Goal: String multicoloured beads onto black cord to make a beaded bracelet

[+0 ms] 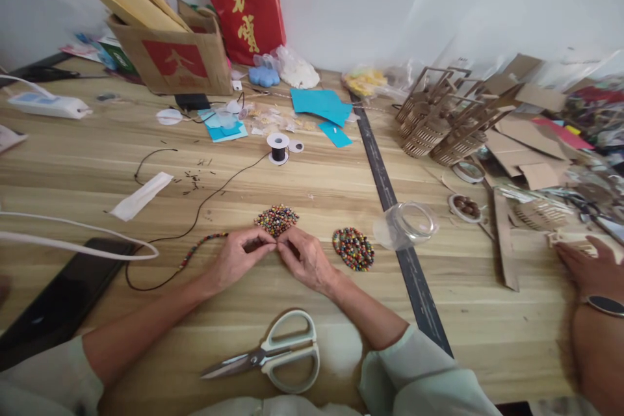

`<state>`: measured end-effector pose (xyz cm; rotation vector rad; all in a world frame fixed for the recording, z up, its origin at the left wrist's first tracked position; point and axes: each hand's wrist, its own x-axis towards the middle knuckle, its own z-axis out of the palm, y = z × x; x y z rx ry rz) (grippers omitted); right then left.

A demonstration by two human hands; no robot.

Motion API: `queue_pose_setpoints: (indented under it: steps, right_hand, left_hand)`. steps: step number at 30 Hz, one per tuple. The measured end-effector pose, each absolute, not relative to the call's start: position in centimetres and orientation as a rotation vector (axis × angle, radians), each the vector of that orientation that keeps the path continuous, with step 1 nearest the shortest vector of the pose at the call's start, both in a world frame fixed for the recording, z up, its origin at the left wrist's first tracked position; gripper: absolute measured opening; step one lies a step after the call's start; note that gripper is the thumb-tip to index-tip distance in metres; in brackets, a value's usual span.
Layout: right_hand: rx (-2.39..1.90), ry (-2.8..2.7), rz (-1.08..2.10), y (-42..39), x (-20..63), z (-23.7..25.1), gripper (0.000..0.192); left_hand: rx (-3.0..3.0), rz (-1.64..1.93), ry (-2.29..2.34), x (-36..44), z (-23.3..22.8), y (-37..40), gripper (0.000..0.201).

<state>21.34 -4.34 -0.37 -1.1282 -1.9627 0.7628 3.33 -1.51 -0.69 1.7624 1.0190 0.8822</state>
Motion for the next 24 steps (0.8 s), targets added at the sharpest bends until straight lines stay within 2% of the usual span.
queue_pose_setpoints:
  steps: [24]
  right_hand:
    - [-1.123, -1.952, 0.843, -4.3, 21.3, 0.3, 0.021]
  left_hand:
    - [1.693, 0.861, 1.016, 3.3, 0.5, -1.6, 0.008]
